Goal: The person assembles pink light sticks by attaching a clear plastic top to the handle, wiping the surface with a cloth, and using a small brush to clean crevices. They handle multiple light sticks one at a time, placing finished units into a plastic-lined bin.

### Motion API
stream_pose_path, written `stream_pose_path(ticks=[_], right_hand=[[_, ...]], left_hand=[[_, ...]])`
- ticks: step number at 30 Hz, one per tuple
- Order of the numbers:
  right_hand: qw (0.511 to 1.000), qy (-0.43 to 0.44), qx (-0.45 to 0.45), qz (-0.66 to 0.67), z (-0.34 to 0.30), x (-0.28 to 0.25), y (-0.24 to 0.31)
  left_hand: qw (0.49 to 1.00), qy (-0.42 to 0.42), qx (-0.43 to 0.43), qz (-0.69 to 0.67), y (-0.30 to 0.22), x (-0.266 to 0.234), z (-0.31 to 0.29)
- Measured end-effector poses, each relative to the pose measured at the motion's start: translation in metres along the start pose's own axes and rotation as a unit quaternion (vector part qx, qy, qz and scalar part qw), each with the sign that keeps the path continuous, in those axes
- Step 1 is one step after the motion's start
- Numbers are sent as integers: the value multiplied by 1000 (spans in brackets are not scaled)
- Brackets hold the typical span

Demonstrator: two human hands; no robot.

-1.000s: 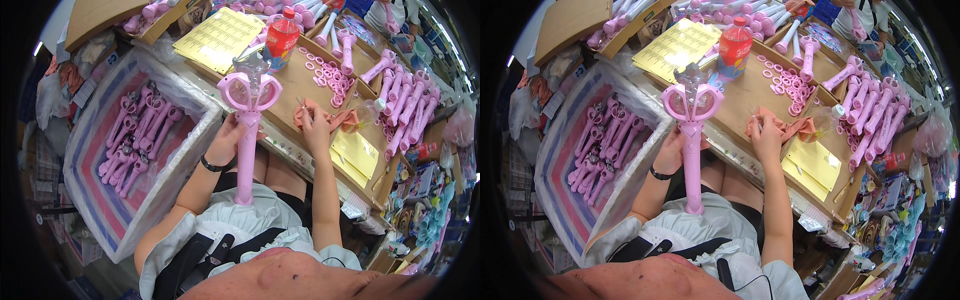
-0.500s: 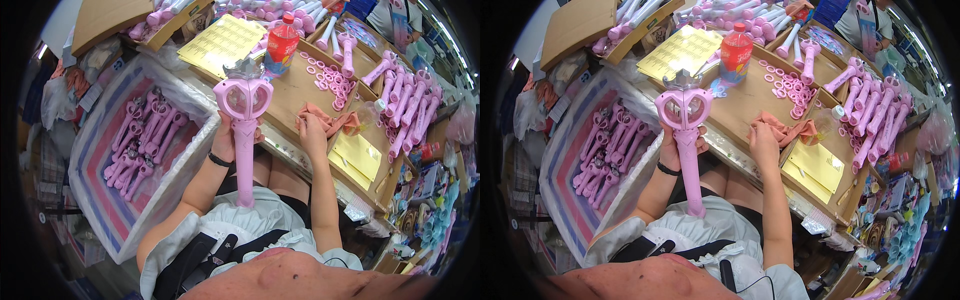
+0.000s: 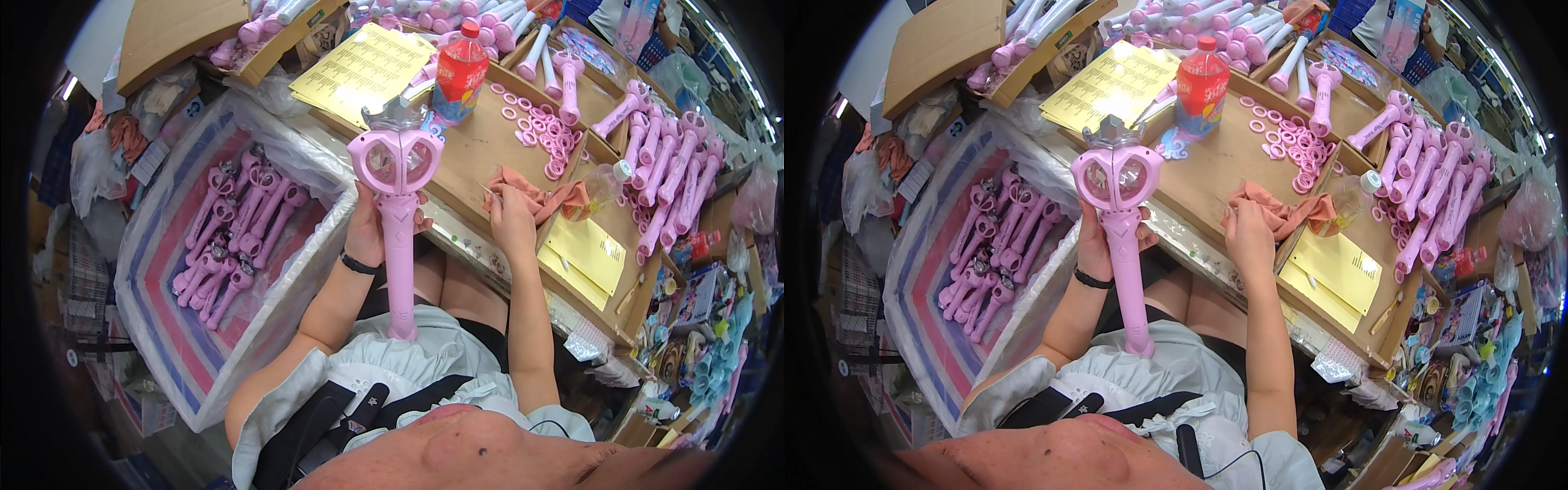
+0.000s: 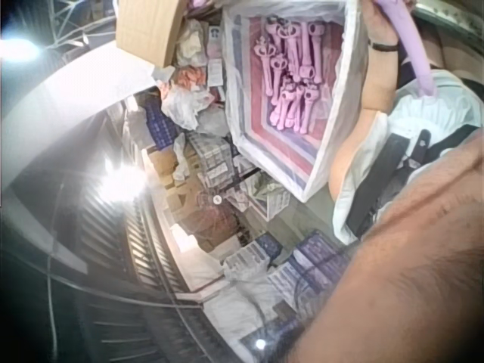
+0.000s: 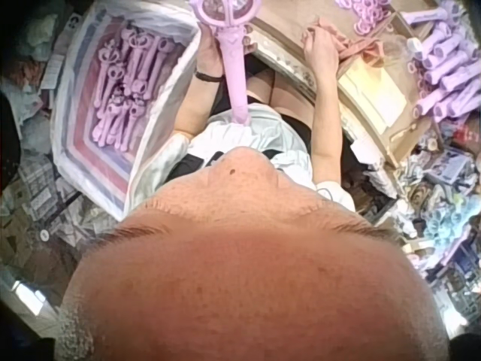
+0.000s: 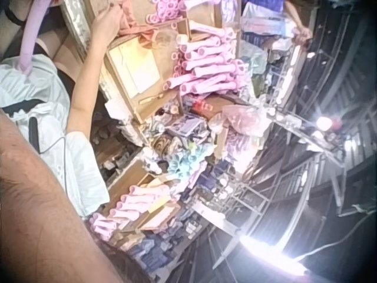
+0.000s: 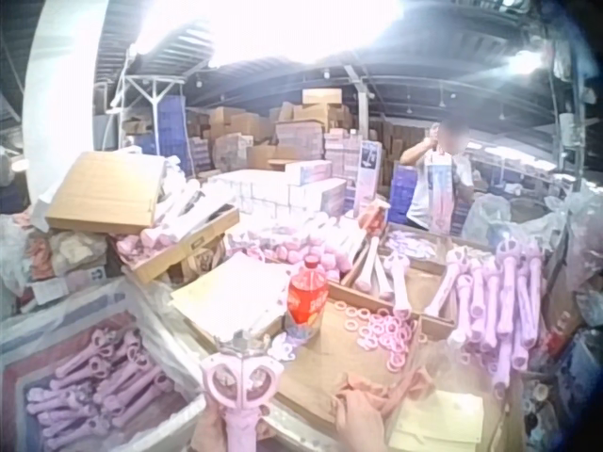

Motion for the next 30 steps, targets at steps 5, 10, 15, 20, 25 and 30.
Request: stream_pose_path(ticks=[5,10,15,20,25,30], right_hand=[[1000,3,-3,4,0,0,1],[1000,17,6,-9,-1,-2,5],[999,38,29,-21,-2,-5,6],[999,18,35,-7,-1,-3,2],[999,6,26,-29,1,0,0],[999,18,33,-36,0,-1,0]], left_hand=[[1000,-22,6,13,-1,-2,0],[996,-30,13,85,0,-1,0],[988,-35,6,153,0,-4,-1],[968,29,9,250,-3,6,-8],[947,70,-19,314,-8,21,-20],[933,155,-42,322,-8,25,-24]])
Point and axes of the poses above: each hand's wrist, its own z-axis towards the middle knuckle, its own x-axis out of the palm, y = z × x, the point moved 2 cm from there along z, towards the middle knuckle, and after that the axes turned 13 degrees about x, right-handed, at the moved point
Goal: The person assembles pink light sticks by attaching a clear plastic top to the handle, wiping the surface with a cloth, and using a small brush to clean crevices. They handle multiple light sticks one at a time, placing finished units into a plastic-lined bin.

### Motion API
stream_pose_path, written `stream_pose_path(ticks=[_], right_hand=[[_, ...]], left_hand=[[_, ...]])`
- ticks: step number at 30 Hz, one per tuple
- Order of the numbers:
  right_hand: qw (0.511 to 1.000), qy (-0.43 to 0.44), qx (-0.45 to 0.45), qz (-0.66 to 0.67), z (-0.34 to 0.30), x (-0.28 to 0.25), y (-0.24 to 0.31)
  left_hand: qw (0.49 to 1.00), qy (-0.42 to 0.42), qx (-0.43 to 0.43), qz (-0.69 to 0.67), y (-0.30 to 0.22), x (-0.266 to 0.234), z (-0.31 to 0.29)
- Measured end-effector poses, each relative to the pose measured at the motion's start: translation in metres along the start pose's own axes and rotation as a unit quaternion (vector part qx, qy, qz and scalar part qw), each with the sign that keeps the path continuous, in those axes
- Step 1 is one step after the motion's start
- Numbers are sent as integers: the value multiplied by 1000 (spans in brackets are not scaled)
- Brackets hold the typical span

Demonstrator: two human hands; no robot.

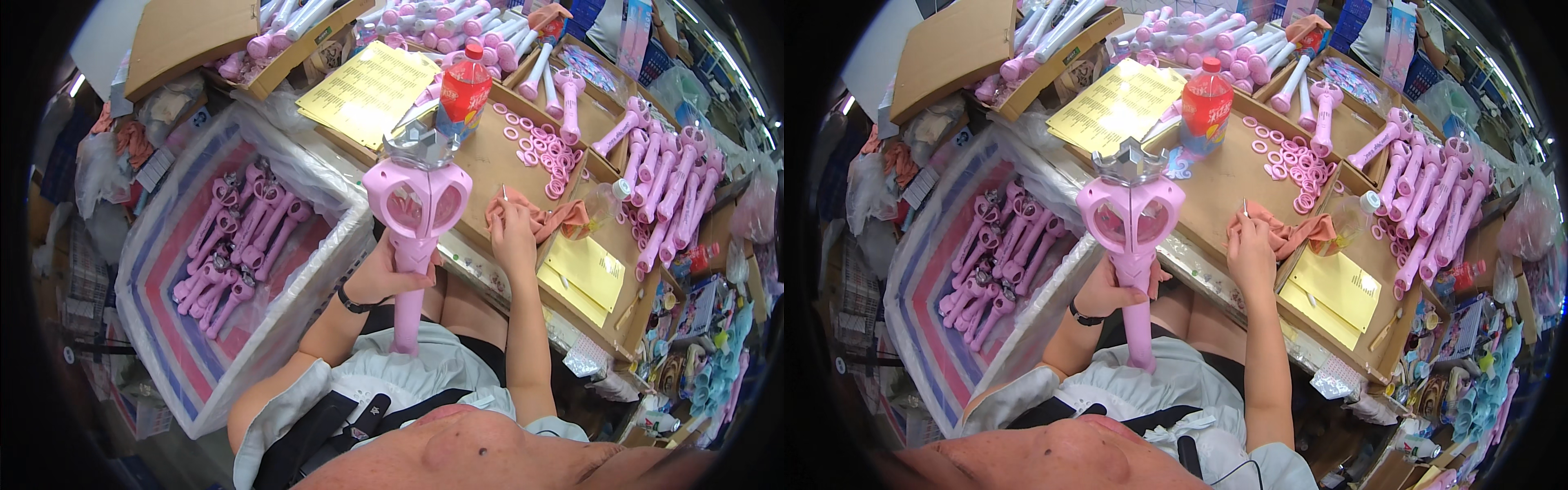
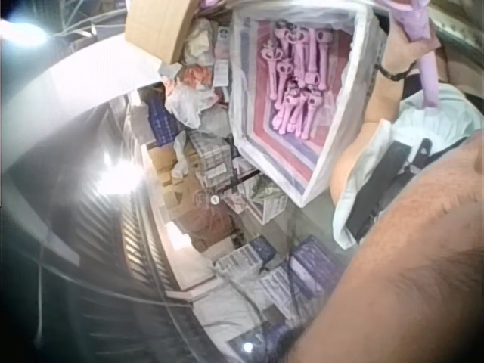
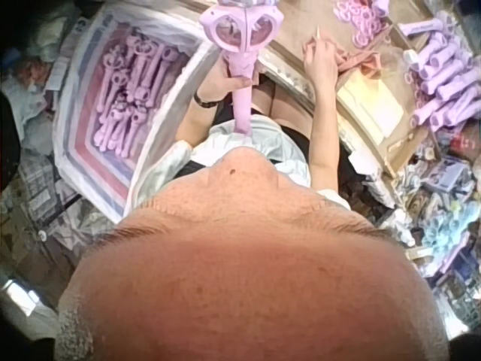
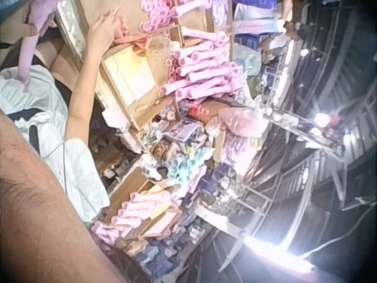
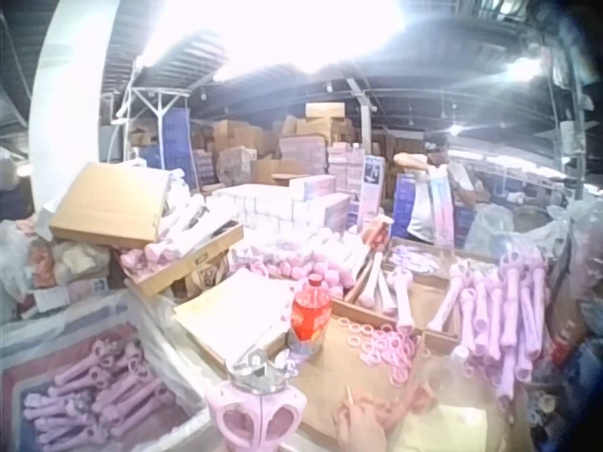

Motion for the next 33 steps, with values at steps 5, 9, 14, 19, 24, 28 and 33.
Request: stream_pose_path(ticks=[5,9,14,19,24,28,33], right_hand=[[1000,-5,-3,7,-1,-2,2],[999,-9,4,34,-2,-1,1],[1000,-14,-6,28,-1,1,-1],[1000,-11,-19,12,0,2,-1],[1000,-5,-16,23,1,3,-2],[1000,-7,-17,21,1,3,-2],[1000,-4,-13,19,0,1,-1]], left_hand=[[1000,-18,-14,18,-3,5,-1],[997,-64,-25,25,-7,10,1],[996,-82,-42,10,-6,7,2],[993,-106,-39,-25,4,2,3],[993,-104,-36,-36,6,1,5],[994,-95,-37,-31,4,1,5],[993,-109,-40,-12,5,3,4]])
Point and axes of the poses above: each hand's wrist, its own z-axis towards the middle knuckle, its own x-axis out of the palm, y = z × x, the point moved 2 cm from there along z, towards the middle knuckle, and after that the axes turned 13 degrees about x, right-handed, at the moved point
